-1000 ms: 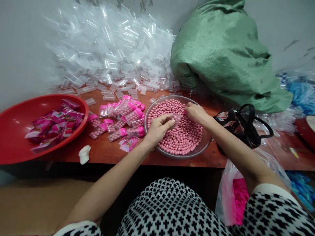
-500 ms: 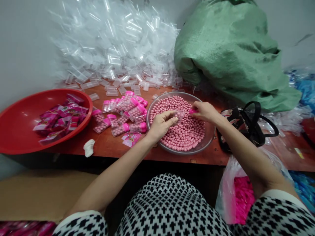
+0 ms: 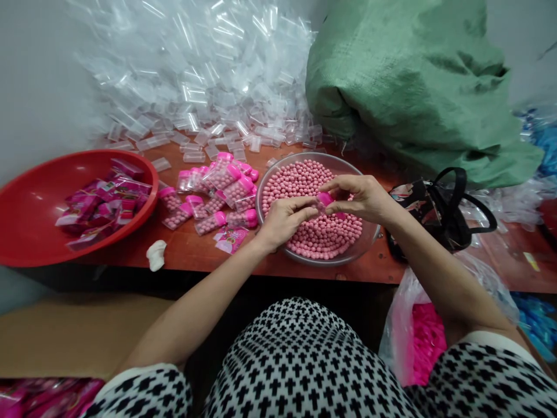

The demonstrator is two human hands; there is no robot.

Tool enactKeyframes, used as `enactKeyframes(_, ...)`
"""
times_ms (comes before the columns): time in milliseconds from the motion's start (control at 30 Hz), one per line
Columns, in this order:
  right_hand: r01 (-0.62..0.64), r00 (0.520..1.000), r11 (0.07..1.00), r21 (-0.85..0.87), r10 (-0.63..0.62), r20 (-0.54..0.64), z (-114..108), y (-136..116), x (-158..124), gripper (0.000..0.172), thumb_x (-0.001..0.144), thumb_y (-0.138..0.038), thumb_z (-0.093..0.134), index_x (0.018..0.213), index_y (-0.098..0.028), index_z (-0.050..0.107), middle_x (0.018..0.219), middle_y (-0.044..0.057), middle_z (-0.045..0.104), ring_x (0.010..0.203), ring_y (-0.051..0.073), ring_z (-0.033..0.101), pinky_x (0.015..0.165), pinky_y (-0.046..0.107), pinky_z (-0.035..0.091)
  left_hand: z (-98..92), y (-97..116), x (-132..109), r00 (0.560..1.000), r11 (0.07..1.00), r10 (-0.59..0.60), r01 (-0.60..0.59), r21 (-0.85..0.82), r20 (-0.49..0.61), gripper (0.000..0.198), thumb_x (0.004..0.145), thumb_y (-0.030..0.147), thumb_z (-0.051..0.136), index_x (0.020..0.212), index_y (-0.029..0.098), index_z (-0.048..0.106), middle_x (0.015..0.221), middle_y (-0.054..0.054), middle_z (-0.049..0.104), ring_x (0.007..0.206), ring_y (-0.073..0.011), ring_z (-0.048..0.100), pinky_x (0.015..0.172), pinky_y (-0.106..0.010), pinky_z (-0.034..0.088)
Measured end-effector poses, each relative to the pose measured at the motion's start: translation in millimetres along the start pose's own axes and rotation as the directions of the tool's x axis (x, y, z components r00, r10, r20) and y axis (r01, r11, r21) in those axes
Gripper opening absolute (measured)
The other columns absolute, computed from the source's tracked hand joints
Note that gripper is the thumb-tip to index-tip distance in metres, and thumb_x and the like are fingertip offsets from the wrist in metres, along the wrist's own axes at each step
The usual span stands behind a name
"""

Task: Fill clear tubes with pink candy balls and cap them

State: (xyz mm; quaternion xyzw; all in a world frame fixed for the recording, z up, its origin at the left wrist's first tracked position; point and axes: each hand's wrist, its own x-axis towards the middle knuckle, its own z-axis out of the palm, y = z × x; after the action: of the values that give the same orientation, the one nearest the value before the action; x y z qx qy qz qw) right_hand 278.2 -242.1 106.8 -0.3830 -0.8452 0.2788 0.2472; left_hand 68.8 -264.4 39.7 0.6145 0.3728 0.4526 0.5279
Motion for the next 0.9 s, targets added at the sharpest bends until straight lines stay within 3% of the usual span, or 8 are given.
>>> enactKeyframes(133, -0.134, 0.986, 0.989, 0.065, 0.139, -0.089, -4, 19, -7, 0.046, 0.084, -0.055, 0.07, 0.11, -0.017, 0.069, 0.08, 0.002, 0.068, 0.069, 0.015, 0.062, 0.064, 0.027, 0.048, 1.9, -1, 1, 0.997, 0.986, -0.069, 0.066, -0.156, -0.018, 0.038, 0.074, 0.044, 0.081, 0.101, 0.016, 0.08, 0.106, -0.008, 0.078, 0.097, -0.0242, 0.072, 0.092, -0.037, 0.057)
enactKeyframes(200, -0.262, 0.962, 0.954, -0.148, 0.245, -0.123, -6, 28, -9, 0.04, 0.088, -0.045, 0.068, 0.115, -0.015, 0.069, 0.088, 0.006, 0.072, 0.078, 0.019, 0.065, 0.071, 0.031, 0.05, 3.1, -1, 2, 0.992, 0.96, -0.123, 0.112, -0.256, -0.03, 0.046, 0.07, 0.049, 0.084, 0.101, 0.016, 0.079, 0.105, -0.009, 0.078, 0.095, -0.0234, 0.072, 0.091, -0.038, 0.058)
enactKeyframes(267, -0.304, 0.952, 0.842, -0.445, 0.289, -0.103, -4, 33, -9, 0.034, 0.09, -0.034, 0.065, 0.116, -0.013, 0.07, 0.109, 0.013, 0.073, 0.098, 0.026, 0.066, 0.085, 0.036, 0.05, 3.8, -1, 3, 0.989, 0.942, -0.148, 0.133, -0.309, -0.026, 0.05, 0.066, 0.051, 0.087, 0.1, 0.016, 0.078, 0.103, -0.009, 0.077, 0.095, -0.0231, 0.072, 0.091, -0.039, 0.059)
enactKeyframes(367, -0.182, 0.959, 0.725, -0.664, 0.281, 0.044, 9, 32, -3, 0.03, 0.096, -0.027, 0.056, 0.118, -0.013, 0.07, 0.128, 0.018, 0.068, 0.118, 0.03, 0.06, 0.096, 0.037, 0.045, 3.7, -1, 4, 0.992, 0.951, -0.125, 0.118, -0.287, -0.006, 0.047, 0.067, 0.047, 0.088, 0.101, 0.016, 0.079, 0.102, -0.009, 0.077, 0.098, -0.0239, 0.071, 0.093, -0.04, 0.057)
enactKeyframes(500, -0.039, 0.888, 0.714, -0.699, 0.345, 0.303, 37, 26, 4, 0.029, 0.097, -0.02, 0.048, 0.115, -0.014, 0.07, 0.115, 0.016, 0.073, 0.103, 0.026, 0.066, 0.081, 0.03, 0.046, 1.9, -3, 4, 0.997, 0.97, -0.082, 0.077, -0.231, -0.012, 0.04, 0.07, 0.04, 0.086, 0.101, 0.016, 0.079, 0.102, -0.008, 0.077, 0.099, -0.0239, 0.07, 0.096, -0.039, 0.056)
enactKeyframes(667, -0.032, 0.842, 0.697, -0.717, 0.405, 0.355, 50, 27, 3, 0.033, 0.097, -0.019, 0.043, 0.106, -0.013, 0.074, 0.105, 0.016, 0.076, 0.091, 0.026, 0.07, 0.072, 0.031, 0.042, 1.1, -5, 4, 0.995, 0.971, -0.1, 0.093, -0.221, -0.02, 0.043, 0.068, 0.039, 0.086, 0.103, 0.015, 0.078, 0.104, -0.009, 0.077, 0.1, -0.0244, 0.07, 0.096, -0.039, 0.055)
enactKeyframes(800, -0.199, 0.906, 0.777, -0.598, 0.379, 0.191, 35, 29, -2, 0.025, 0.092, -0.027, 0.054, 0.091, -0.015, 0.076, 0.09, 0.011, 0.077, 0.08, 0.022, 0.068, 0.068, 0.029, 0.041, 2.4, -5, 4, 0.994, 0.962, -0.108, 0.103, -0.251, -0.008, 0.044, 0.068, 0.041, 0.086, 0.102, 0.015, 0.078, 0.101, -0.009, 0.077, 0.099, -0.0241, 0.07, 0.093, -0.038, 0.056)
enactKeyframes(900, -0.282, 0.959, 0.932, -0.228, 0.266, -0.096, 20, 28, -7, 0.027, 0.09, -0.036, 0.059, 0.09, -0.014, 0.075, 0.084, 0.007, 0.075, 0.074, 0.018, 0.064, 0.068, 0.027, 0.044, 2.9, -4, 5, 0.995, 0.96, -0.102, 0.103, -0.26, 0.018, 0.042, 0.067, 0.04, 0.085, 0.1, 0.015, 0.079, 0.1, -0.008, 0.078, 0.099, -0.0242, 0.07, 0.093, -0.038, 0.056)
